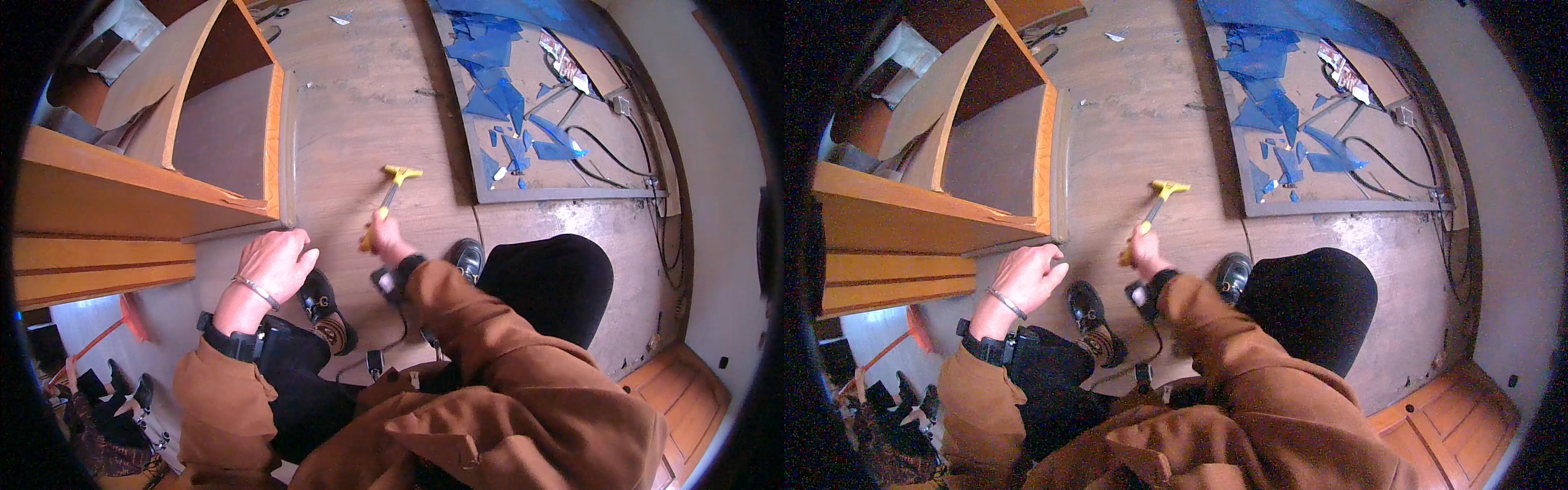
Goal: The person uses a yellow-handled hammer to tap the bottom edge of a wooden cabinet, then moves to tap the top edge of the same cabinet.
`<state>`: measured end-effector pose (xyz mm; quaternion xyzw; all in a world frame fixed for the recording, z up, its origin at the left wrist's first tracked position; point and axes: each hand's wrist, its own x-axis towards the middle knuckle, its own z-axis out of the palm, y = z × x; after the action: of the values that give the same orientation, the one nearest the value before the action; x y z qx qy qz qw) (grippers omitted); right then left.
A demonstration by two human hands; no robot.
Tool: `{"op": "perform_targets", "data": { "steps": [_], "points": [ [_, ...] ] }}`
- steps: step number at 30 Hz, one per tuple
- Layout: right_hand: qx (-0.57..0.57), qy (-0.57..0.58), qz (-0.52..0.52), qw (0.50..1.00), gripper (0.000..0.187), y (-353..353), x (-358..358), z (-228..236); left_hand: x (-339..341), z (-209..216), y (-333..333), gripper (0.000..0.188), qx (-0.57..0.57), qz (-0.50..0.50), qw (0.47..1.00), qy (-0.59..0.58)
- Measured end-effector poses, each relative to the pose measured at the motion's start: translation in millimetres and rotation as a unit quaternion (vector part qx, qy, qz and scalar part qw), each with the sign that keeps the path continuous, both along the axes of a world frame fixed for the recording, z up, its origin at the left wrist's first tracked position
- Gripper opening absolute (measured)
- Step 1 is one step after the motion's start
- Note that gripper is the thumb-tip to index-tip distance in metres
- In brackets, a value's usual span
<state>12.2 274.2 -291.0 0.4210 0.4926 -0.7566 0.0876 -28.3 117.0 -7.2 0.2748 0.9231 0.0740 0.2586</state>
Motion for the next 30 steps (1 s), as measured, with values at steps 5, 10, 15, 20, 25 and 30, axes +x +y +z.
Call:
{"op": "perform_targets", "data": {
  "steps": [5, 10, 15, 20, 25, 30],
  "points": [
    [0.054, -0.055, 0.09, 0.993, 0.048, -58, 20, -13, 1, -1, -2, 0.023, 0.019, 0.003, 1.0, -0.008],
    [0.011, -0.059, 0.053, 0.997, 0.056, 30, -17, 4, 1, -1, -2, 0.023, 0.017, 0.001, 1.0, -0.008],
    [0.029, -0.075, 0.099, 0.992, 0.041, -21, 14, 4, -2, -3, -1, 0.025, 0.016, -0.006, 1.0, -0.011],
    [0.08, -0.014, 0.156, 0.984, 0.048, -75, 33, 5, -1, -9, -4, 0.025, 0.011, -0.006, 1.0, -0.014],
    [0.048, -0.044, 0.107, 0.992, 0.051, 2, -23, 13, -1, -10, -7, 0.026, 0.007, -0.007, 1.0, -0.013],
    [0.072, -0.063, 0.154, 0.983, 0.052, -41, 14, 4, -4, -11, -7, 0.028, 0.001, -0.022, 1.0, -0.005]
  ]
}}
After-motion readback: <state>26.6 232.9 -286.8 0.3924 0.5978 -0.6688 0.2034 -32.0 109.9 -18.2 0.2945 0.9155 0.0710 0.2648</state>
